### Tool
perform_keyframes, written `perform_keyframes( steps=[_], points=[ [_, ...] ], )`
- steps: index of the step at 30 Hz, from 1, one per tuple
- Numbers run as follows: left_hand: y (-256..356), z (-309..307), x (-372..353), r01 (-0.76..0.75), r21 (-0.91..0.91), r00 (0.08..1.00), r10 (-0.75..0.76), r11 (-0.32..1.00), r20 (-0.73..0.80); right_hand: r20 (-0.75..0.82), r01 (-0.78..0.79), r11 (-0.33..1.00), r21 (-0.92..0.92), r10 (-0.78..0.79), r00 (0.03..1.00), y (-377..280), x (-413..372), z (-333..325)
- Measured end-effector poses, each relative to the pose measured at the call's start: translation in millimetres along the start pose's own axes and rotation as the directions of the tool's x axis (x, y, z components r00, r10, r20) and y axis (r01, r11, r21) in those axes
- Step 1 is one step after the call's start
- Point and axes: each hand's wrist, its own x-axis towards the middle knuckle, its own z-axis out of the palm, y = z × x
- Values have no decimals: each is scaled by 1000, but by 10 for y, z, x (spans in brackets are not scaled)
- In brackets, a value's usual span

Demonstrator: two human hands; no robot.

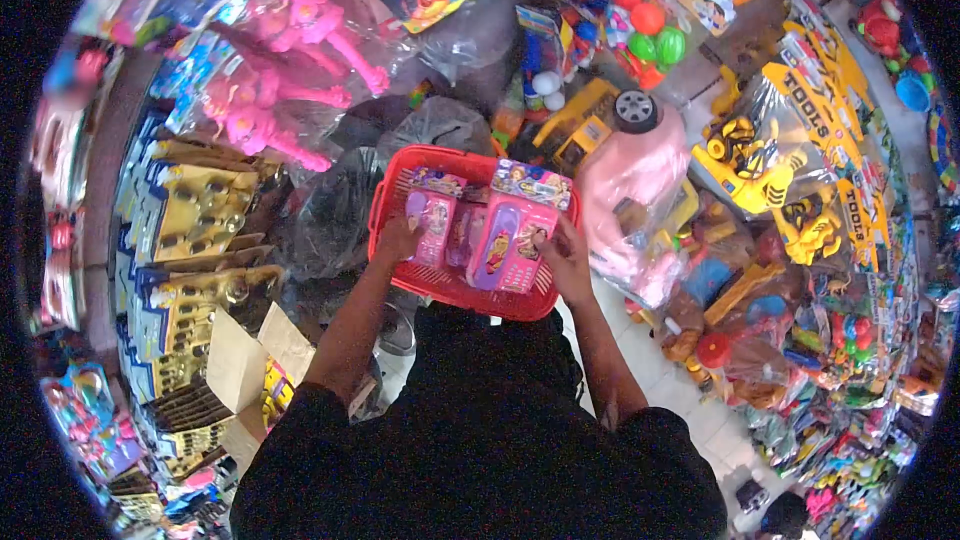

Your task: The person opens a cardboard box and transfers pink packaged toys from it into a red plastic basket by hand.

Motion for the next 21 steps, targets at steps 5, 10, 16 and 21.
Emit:
perform_keyframes(
  steps=[5, 10, 16, 21],
  points=[
    [152, 175, 86, 184, 80, 971, -194, 980, 139, -38, -86, 996, -34, 85, 996, 81, -5, -92],
    [11, 614, 249, 156, 178, 982, -172, 972, 81, -68, -79, 995, -58, 75, 995, 33, -59, -44],
    [160, 514, 300, 219, 211, 960, -249, 953, 128, -88, -129, 990, -54, 124, 988, 84, -84, -20],
    [85, 577, 330, 135, 185, 987, -149, 974, 65, -70, -104, 992, -66, 99, 993, 160, -33, 85]
  ],
)
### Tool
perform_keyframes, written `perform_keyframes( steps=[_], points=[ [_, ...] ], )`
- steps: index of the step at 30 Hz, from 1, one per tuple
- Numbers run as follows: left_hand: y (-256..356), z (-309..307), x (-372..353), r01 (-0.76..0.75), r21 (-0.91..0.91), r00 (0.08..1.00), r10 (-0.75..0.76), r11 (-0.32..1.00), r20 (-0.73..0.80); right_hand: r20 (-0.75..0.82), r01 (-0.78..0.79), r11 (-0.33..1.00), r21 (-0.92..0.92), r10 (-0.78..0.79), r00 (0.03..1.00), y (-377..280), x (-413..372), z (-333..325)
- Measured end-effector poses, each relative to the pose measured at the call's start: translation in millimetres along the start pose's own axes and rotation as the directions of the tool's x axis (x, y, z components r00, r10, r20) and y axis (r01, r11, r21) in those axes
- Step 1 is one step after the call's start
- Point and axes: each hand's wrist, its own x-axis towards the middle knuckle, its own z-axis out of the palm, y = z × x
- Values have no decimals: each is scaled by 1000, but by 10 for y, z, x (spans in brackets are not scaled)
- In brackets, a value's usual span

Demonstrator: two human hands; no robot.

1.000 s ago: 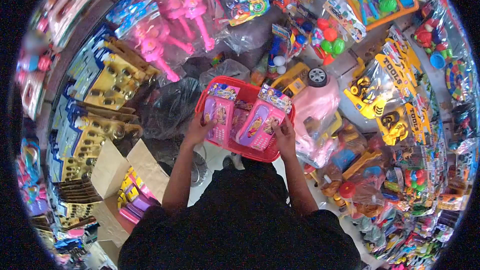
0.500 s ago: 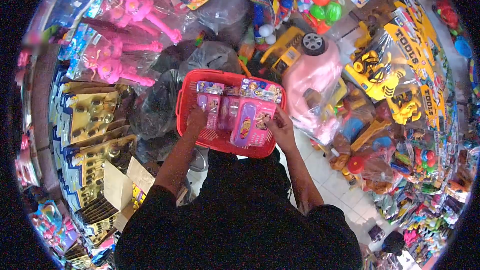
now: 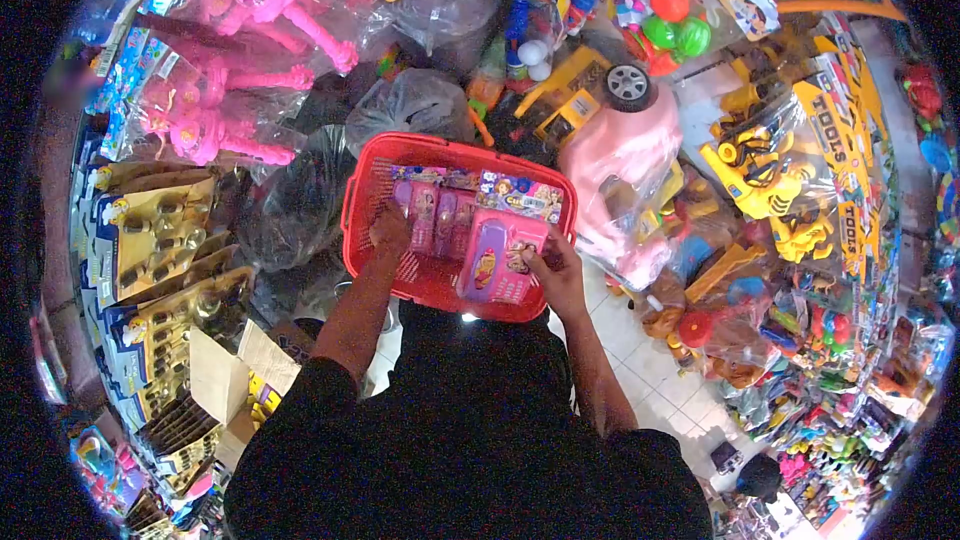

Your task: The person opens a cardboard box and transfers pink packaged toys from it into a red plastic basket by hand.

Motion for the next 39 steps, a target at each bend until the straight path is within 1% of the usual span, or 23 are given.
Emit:
perform_keyframes(
  steps=[3, 4, 7, 9, 11, 12, 13, 15, 16, 17, 19, 20, 21, 23, 25, 27, 28, 29, 31, 32, 35, 36, 39],
  points=[
    [4, -146, -13, 60, -131, 979, -33, 989, 200, 54, -27, 996, -89, 32, 998, 273, 133, 70],
    [-44, -20, 29, 29, -199, 986, 5, 980, 167, 101, -25, 997, -69, 32, 994, 239, 221, 196],
    [-198, 380, 121, -76, -419, 994, 102, 905, 39, 22, -161, 970, -185, 167, 986, 634, 433, 394],
    [-267, 555, 139, -166, -587, 986, 152, 792, -74, 12, -159, 966, -205, 165, 986, 817, 560, 539],
    [-310, 630, 141, -268, -714, 963, 180, 647, -198, -23, -182, 948, -260, 182, 983, 1312, 745, 590],
    [-322, 537, 80, -290, -737, 957, 183, 611, -224, -1, -105, 960, -261, 109, 994, 1520, 821, 616],
    [-334, 445, 19, -312, -758, 950, 186, 573, -251, 5, -139, 965, -221, 144, 990, 1541, 862, 686],
    [-320, -144, -255, -297, -751, 955, 188, 590, -230, 17, -208, 968, -140, 212, 977, 1546, 941, 823],
    [-484, 218, -72, -143, -838, 989, 110, 526, -100, 6, -155, 959, -237, 161, 987, 1637, 990, 848],
    [-646, 576, 107, 15, -896, 999, 30, 445, 32, -11, -124, 954, -274, 126, 992, 1742, 1031, 875],
    [-403, -152, -260, -63, -883, 996, -30, 466, -86, -42, -66, 936, -346, 55, 998, 1953, 1080, 969],
    [-302, -449, -444, 3, -972, 998, 66, 236, 19, -46, -207, 949, -237, 201, 978, 1601, 1008, 1132],
    [-261, -471, -481, -139, -901, 989, 113, 411, -101, 1, -178, 968, -179, 182, 983, 1818, 1058, 1150],
    [-179, -485, -515, -401, -616, 916, 277, 678, -292, 83, -124, 991, -58, 128, 988, 2497, 1212, 1094],
    [-8, -486, -588, -273, -469, 962, 228, 840, -152, 93, -86, 922, -378, 131, 987, 2334, 1184, 1087],
    [147, -476, -625, -151, -282, 988, 148, 948, -32, 81, -52, 777, -627, 131, 988, 2014, 1098, 1049],
    [196, -448, -610, -136, -241, 991, 129, 961, -46, 124, 10, 777, -630, 88, 988, 1733, 1037, 1035],
    [247, -416, -584, -119, -201, 992, 109, 972, -61, 172, 123, 679, -724, 5, 985, 1802, 1012, 980],
    [311, -302, -513, -82, -131, 994, 72, 988, -79, 294, 321, 420, -849, -130, 947, 1921, 961, 890],
    [310, -234, -471, -61, -99, 995, 53, 993, -82, 363, 323, 395, -860, 29, 931, 1961, 939, 785],
    [282, -24, -393, -46, -60, 992, 39, 997, -116, 317, 269, 223, -937, 222, 922, 1716, 792, 818],
    [282, 10, -381, -48, -59, 991, 40, 997, -131, 329, 306, 147, -941, 179, 927, 1934, 776, 771],
    [273, 7, -343, -54, -92, 996, 47, 994, -78, 271, 261, 74, -962, 190, 944, 2004, 715, 805]
  ],
)
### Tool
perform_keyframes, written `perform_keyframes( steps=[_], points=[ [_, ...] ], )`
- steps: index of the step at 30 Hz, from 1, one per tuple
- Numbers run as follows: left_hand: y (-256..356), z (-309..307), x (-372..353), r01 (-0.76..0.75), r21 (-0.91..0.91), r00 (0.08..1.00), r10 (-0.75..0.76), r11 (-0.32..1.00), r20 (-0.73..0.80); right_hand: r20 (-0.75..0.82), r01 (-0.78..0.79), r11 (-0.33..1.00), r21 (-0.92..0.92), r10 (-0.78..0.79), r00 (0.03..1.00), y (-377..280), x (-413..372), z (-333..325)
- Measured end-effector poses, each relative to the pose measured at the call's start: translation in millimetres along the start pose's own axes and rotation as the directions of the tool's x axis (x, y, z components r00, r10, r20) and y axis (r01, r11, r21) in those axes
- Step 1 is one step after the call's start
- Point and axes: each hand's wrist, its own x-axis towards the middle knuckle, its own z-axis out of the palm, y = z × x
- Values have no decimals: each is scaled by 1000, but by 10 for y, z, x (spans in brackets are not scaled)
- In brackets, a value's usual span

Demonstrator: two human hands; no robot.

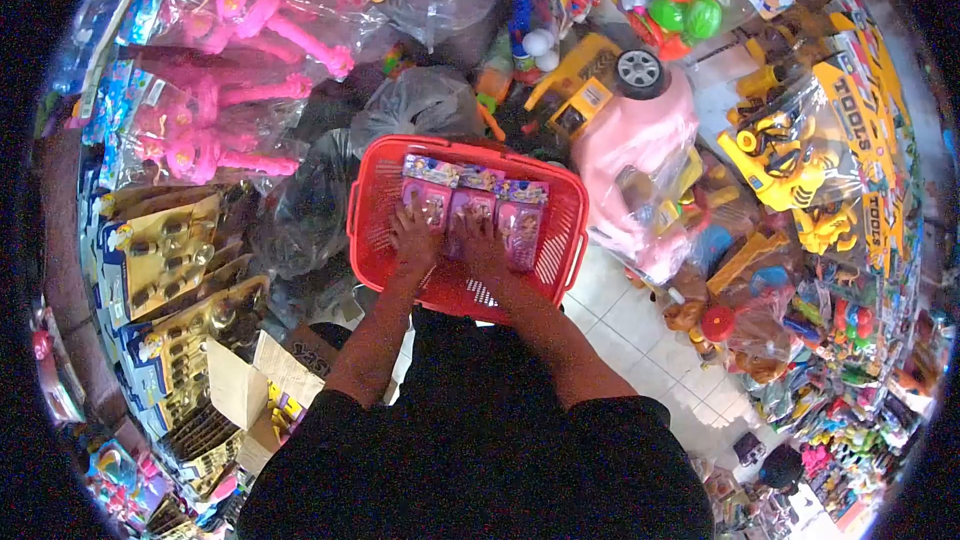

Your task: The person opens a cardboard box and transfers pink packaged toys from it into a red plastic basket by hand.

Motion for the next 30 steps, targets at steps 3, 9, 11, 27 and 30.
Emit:
perform_keyframes(
  steps=[3, 9, 11, 27, 30],
  points=[
    [2, 22, 61, 22, -9, 1000, -22, 1000, -3, -50, -31, 999, 16, 32, 998, -41, -46, 24],
    [77, -52, 38, 73, 81, 997, -75, 994, 19, 10, -77, 989, 124, 77, 997, -134, -65, -124],
    [56, -142, 22, 81, 7, 994, -81, 997, 78, 33, -46, 986, 161, 41, 999, -71, -8, -163],
    [167, -651, -878, -187, -822, 976, 194, 538, -95, -17, 21, 328, 944, -14, 1000, 507, -999, -1001],
    [238, -528, -1070, -202, -878, 965, 240, 434, -104, 15, 10, 285, 959, -84, 996, 538, -1203, -1164]
  ],
)
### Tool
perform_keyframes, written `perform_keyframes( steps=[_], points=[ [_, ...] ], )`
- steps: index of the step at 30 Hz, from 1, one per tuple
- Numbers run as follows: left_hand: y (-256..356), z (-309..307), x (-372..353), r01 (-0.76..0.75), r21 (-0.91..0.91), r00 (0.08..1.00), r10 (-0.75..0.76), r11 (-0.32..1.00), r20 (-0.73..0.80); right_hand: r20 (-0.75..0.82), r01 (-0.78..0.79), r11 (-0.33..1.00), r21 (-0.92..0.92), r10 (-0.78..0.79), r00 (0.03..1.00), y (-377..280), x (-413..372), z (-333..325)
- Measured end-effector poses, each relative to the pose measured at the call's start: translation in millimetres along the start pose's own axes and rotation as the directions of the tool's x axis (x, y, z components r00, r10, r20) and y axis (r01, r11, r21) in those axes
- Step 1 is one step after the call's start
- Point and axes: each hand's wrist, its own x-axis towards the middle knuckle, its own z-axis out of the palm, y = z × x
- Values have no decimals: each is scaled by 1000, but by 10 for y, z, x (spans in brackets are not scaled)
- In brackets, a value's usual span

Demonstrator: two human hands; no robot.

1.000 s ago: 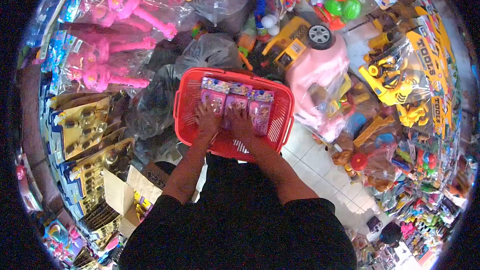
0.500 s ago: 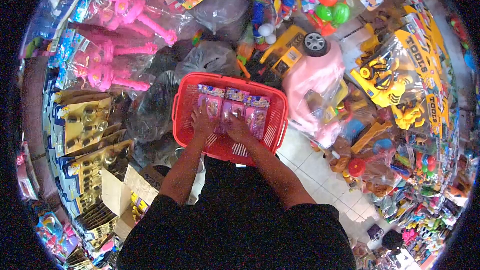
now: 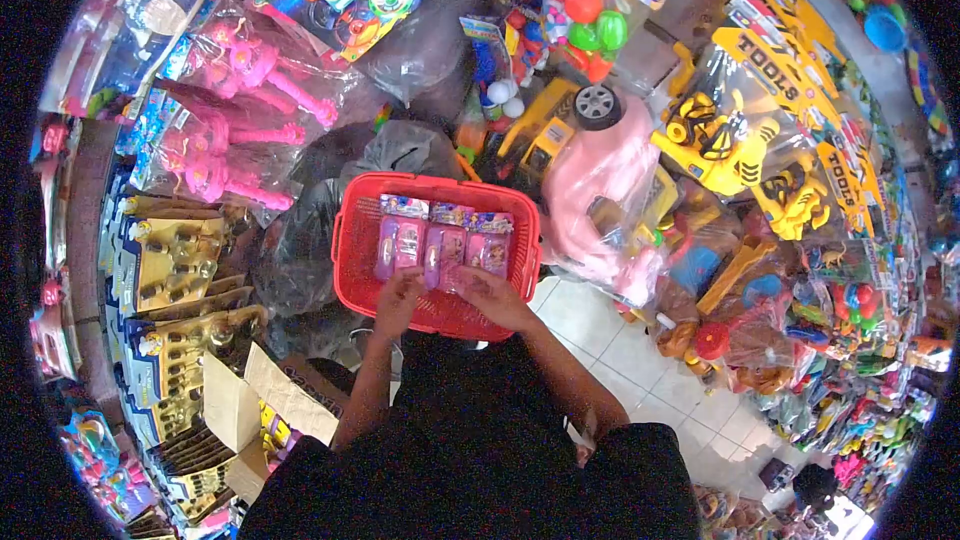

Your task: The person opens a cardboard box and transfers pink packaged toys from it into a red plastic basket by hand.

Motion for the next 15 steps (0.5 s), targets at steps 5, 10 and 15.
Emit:
perform_keyframes(
  steps=[5, 10, 15],
  points=[
    [206, 189, -200, 52, -82, 990, -41, 995, 136, 169, 50, 991, 125, -71, 983, -196, -329, 27],
    [192, 97, -429, 24, -140, 989, -3, 990, 149, 400, -53, 995, 84, 15, 917, -116, -562, 187],
    [240, 22, -922, 80, -166, 996, -71, 983, 59, 547, -29, 948, -318, 209, 811, 211, -765, 455]
  ],
)
